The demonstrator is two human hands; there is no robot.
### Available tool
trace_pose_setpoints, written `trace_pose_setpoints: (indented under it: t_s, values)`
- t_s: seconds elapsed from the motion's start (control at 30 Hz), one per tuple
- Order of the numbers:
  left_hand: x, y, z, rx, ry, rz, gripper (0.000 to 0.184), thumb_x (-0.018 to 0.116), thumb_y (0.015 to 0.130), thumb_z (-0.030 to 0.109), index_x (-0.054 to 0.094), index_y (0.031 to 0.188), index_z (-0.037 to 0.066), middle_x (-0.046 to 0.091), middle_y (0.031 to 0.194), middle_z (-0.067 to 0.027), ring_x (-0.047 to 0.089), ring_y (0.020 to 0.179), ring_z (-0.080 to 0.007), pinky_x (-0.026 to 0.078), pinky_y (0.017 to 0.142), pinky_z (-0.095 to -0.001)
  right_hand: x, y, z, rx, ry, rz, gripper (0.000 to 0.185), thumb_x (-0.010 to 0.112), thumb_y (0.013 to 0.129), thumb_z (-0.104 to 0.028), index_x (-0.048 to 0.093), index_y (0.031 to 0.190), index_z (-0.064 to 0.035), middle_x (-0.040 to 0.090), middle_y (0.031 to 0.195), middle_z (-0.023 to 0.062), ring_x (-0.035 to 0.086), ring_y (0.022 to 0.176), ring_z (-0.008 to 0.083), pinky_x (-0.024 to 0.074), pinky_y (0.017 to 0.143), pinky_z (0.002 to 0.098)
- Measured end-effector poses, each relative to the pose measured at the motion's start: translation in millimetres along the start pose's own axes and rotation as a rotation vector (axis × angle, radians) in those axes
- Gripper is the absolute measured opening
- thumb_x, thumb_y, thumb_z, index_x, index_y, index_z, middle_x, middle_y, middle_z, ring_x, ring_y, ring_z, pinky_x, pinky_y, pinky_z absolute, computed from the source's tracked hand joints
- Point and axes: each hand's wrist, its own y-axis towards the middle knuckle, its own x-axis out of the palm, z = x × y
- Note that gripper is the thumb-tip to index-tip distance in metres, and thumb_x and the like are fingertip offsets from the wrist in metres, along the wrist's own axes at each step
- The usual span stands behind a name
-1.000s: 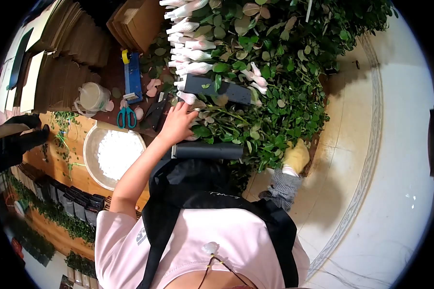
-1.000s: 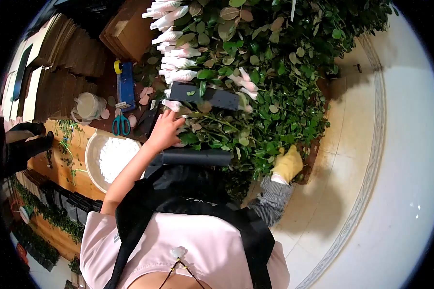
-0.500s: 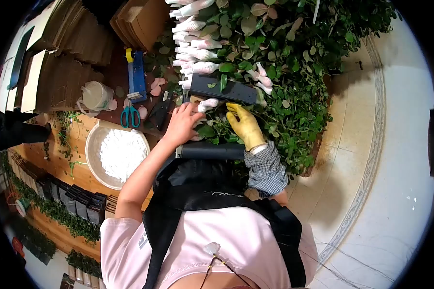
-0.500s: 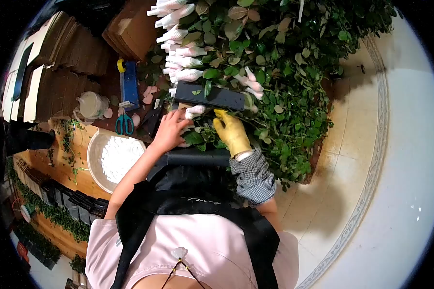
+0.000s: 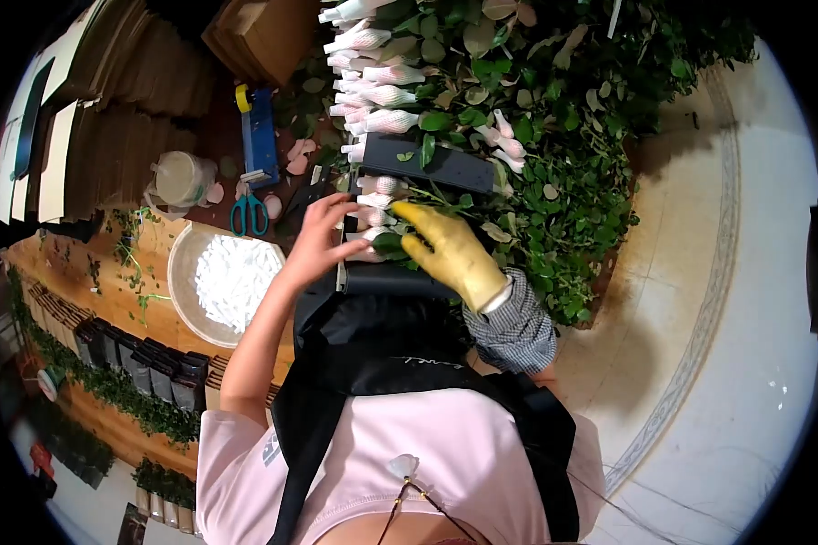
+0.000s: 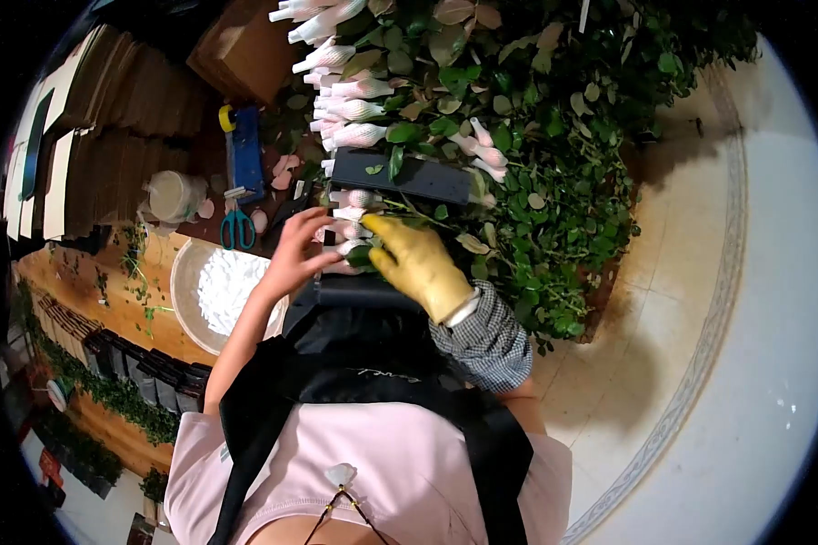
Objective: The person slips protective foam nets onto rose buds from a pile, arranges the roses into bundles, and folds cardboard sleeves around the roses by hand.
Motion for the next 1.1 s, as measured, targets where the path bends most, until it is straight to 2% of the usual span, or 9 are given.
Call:
trace_pose_setpoints:
  t_s: [0.13,0.27,0.47,0.6,0.67,0.73,0.97,1.07,1.1]
  values:
    - [-10,-22,-25,-0.376,-0.254,0.111,0.024,0.058,0.1,0.017,0.062,0.115,-0.002,0.066,0.105,-0.0095,0.061,0.097,-0.0164,0.048,0.087,-0.0279,23,18,-12,-0.448,0.119,-0.05,0.055,0.07,0.083,-0.011,0.053,0.136,-0.0104,0.059,0.131,0.0161,0.057,0.12,0.0353,0.0471,0.101,0.0433]
    - [-10,-24,-16,-0.441,-0.217,0.05,0.03,0.052,0.105,0.022,0.066,0.098,-0.004,0.066,0.078,-0.0047,0.061,0.076,-0.0113,0.05,0.072,-0.0267,14,8,5,0.0,-0.257,-0.51,0.031,0.059,0.094,-0.021,0.06,0.122,-0.008,0.071,0.102,0.0108,0.068,0.089,0.03,0.054,0.08,0.0436]
    - [10,-6,-1,-0.161,0.187,-0.387,0.032,0.063,0.095,0.031,0.068,0.091,0.0,0.065,0.083,-0.0163,0.059,0.076,-0.0377,0.049,0.072,-0.0411,34,24,31,0.073,-0.454,-0.603,0.032,0.059,0.092,-0.031,0.067,0.11,-0.0066,0.072,0.093,0.0134,0.07,0.087,0.03,0.0543,0.073,0.0444]
    - [-5,-4,2,0.031,0.069,-0.295,0.025,0.065,0.094,0.023,0.065,0.087,-0.002,0.064,0.086,-0.0122,0.061,0.08,-0.0302,0.047,0.073,-0.038,66,12,48,-0.116,-0.637,-0.542,0.021,0.058,0.089,-0.022,0.073,0.096,-0.0091,0.072,0.087,0.0101,0.069,0.082,0.0271,0.0528,0.072,0.0433]
    - [-24,-15,-7,-0.426,-0.496,0.155,0.01,0.06,0.092,0.008,0.062,0.087,-0.001,0.062,0.089,-0.0076,0.061,0.09,-0.0241,0.046,0.083,-0.0318,68,14,52,-0.127,-0.751,-0.617,0.021,0.055,0.091,-0.016,0.075,0.091,-0.0073,0.072,0.092,0.0094,0.068,0.088,0.0256,0.0524,0.073,0.0411]
    - [-54,-1,28,-0.114,-0.32,0.401,0.008,0.055,0.091,0.0,0.058,0.084,-0.002,0.059,0.09,-0.005,0.058,0.093,-0.0142,0.045,0.083,-0.0284,61,24,40,0.054,-0.405,-0.521,0.026,0.057,0.092,-0.025,0.075,0.095,-0.0073,0.072,0.091,0.0121,0.069,0.089,0.0265,0.0524,0.077,0.0413]
    - [18,2,12,-0.385,0.131,-0.172,0.036,0.073,0.086,0.035,0.065,0.089,0.001,0.065,0.085,-0.0236,0.063,0.082,-0.0437,0.051,0.072,-0.0458,37,22,29,-0.055,-0.722,-0.392,0.029,0.06,0.09,-0.034,0.067,0.093,-0.006,0.07,0.084,0.0146,0.069,0.079,0.0297,0.053,0.068,0.0426]
    - [18,-1,-1,-0.003,-0.007,0.021,0.016,0.065,0.087,0.015,0.06,0.084,-0.001,0.059,0.081,-0.0194,0.06,0.073,-0.0367,0.049,0.07,-0.0415,58,25,62,-0.129,-0.601,-0.341,0.018,0.062,0.087,-0.024,0.065,0.087,-0.0069,0.068,0.076,0.0137,0.068,0.071,0.0298,0.0516,0.063,0.0431]
    - [10,-3,1,-0.221,-0.147,0.141,0.01,0.057,0.088,0.008,0.06,0.086,-0.001,0.057,0.081,-0.0147,0.057,0.075,-0.028,0.048,0.071,-0.037,52,25,57,-0.093,-0.586,-0.351,0.021,0.066,0.084,-0.026,0.066,0.09,-0.0057,0.068,0.077,0.0134,0.069,0.073,0.0299,0.0527,0.066,0.0437]
